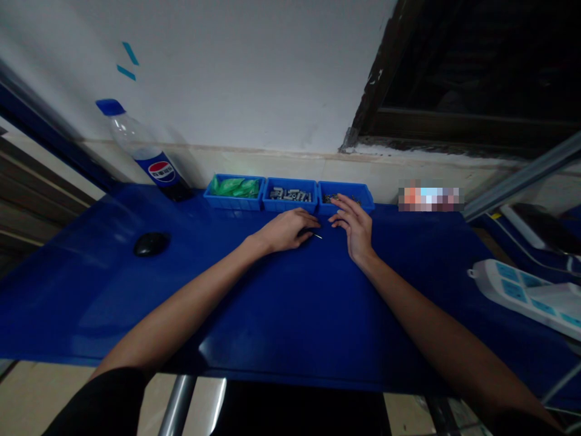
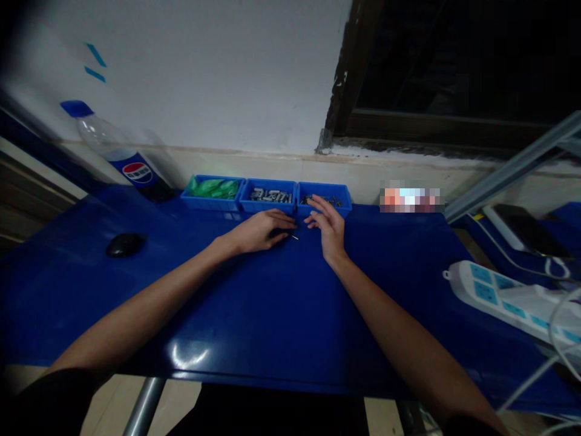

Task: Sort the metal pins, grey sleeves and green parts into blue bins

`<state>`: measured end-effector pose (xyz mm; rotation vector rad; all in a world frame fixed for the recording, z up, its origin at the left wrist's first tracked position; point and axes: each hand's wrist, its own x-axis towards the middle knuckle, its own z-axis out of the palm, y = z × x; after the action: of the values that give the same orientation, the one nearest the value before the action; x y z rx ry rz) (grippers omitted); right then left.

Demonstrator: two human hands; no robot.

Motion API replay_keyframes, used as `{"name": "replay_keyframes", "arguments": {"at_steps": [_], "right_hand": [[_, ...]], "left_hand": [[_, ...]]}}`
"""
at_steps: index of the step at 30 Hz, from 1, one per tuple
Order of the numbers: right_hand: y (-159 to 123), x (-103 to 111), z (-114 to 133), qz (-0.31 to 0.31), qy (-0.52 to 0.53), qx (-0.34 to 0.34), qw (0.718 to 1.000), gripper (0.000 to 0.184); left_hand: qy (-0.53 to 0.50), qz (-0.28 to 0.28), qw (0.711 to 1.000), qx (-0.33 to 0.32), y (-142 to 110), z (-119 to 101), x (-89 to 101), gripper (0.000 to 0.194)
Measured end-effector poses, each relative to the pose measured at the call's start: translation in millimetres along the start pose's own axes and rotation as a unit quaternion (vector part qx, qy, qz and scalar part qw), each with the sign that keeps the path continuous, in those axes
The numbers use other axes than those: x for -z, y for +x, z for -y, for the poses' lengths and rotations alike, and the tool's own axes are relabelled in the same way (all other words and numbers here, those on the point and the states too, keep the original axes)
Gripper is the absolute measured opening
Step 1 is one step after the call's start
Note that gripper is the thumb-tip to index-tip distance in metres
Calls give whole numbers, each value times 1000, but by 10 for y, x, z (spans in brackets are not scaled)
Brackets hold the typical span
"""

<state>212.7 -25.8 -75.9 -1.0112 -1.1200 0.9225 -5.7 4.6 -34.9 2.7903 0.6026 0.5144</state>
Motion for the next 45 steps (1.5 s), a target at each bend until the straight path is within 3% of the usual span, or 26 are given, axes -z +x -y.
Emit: {"name": "replay_keyframes", "arguments": {"at_steps": [7, 15, 25, 32, 37, 45], "right_hand": [[-28, -27, 39, 15, -17, 12, 1000, 37], [-21, -18, 31, 22, -8, 14, 1000, 33], [-27, -30, 45, 32, -10, 11, 999, 27], [-39, -75, 86, 89, -35, 2, 995, 25], [-33, -64, 60, 119, -22, -7, 993, 26], [0, -6, 59, 136, 29, -41, 989, 21]], "left_hand": [[3, 0, 999, 39, -40, 86, -82, 30], [20, -11, 998, 60, -42, 31, -52, 29], [-60, -132, 987, 66, 8, 35, 43, 19], [-213, -216, 942, 146, 46, -63, 23, 20], [-329, -205, 902, 187, 66, -72, 23, 25], [-391, -210, 868, 221, 65, -18, 46, 24]]}}
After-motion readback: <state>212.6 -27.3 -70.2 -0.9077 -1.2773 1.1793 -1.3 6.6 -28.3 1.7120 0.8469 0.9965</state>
